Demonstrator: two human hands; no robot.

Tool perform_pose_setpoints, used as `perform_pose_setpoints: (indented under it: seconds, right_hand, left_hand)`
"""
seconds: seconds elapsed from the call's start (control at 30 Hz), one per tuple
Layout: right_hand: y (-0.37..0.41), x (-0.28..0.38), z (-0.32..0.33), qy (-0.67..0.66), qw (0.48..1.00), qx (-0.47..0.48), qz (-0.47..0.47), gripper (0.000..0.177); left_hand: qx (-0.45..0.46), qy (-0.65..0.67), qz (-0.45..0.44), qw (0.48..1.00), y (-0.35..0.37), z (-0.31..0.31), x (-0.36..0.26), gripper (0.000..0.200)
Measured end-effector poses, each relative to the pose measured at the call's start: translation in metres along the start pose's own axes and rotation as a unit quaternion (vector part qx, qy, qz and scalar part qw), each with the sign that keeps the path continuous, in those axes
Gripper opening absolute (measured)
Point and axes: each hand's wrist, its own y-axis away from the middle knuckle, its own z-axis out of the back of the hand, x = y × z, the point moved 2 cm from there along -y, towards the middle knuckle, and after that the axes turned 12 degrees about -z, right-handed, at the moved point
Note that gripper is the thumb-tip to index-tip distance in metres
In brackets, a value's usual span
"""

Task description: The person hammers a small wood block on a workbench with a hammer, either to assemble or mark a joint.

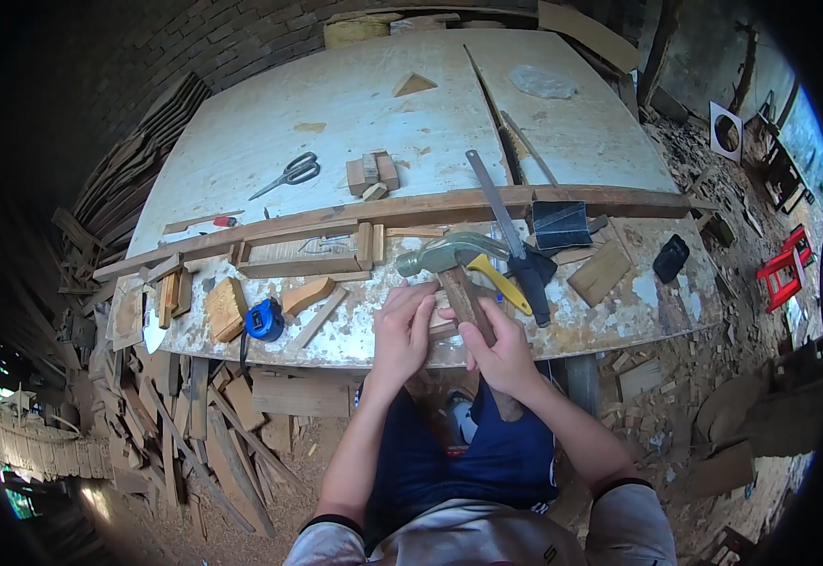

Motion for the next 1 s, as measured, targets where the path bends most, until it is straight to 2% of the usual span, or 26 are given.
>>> perform_pose_setpoints:
  seconds: [0.1,0.2,0.3,0.5,0.7,0.8,0.9,1.0]
  right_hand:
    - [0.000,-0.001,0.001,0.014,1.000,-0.001,-0.001,0.027]
    - [0.001,0.003,-0.001,0.013,1.000,-0.002,-0.005,0.028]
    - [0.000,0.001,0.001,0.003,1.000,0.012,-0.011,0.028]
    - [0.000,0.003,0.000,-0.021,0.999,0.017,-0.024,0.028]
    - [0.000,0.003,0.002,-0.013,0.999,0.028,-0.024,0.029]
    - [0.000,0.003,0.002,-0.017,0.999,0.029,-0.026,0.030]
    - [0.000,0.001,0.002,-0.019,0.999,0.029,-0.026,0.032]
    - [0.000,0.001,0.003,-0.015,0.999,0.030,-0.024,0.034]
  left_hand:
    - [0.000,0.031,0.025,0.999,0.001,0.001,0.004,0.028]
    - [-0.026,0.131,0.153,0.979,0.005,0.000,0.008,0.032]
    - [-0.050,0.133,0.090,0.986,0.008,-0.001,0.012,0.033]
    - [-0.107,0.078,0.056,0.990,0.011,0.005,0.010,0.030]
    - [-0.084,0.067,0.082,0.991,0.016,0.008,0.011,0.034]
    - [-0.130,0.088,0.083,0.984,0.022,0.005,0.015,0.034]
    - [-0.190,0.183,0.137,0.955,0.026,0.001,0.016,0.036]
    - [-0.177,0.163,0.154,0.958,0.020,0.005,0.007,0.041]
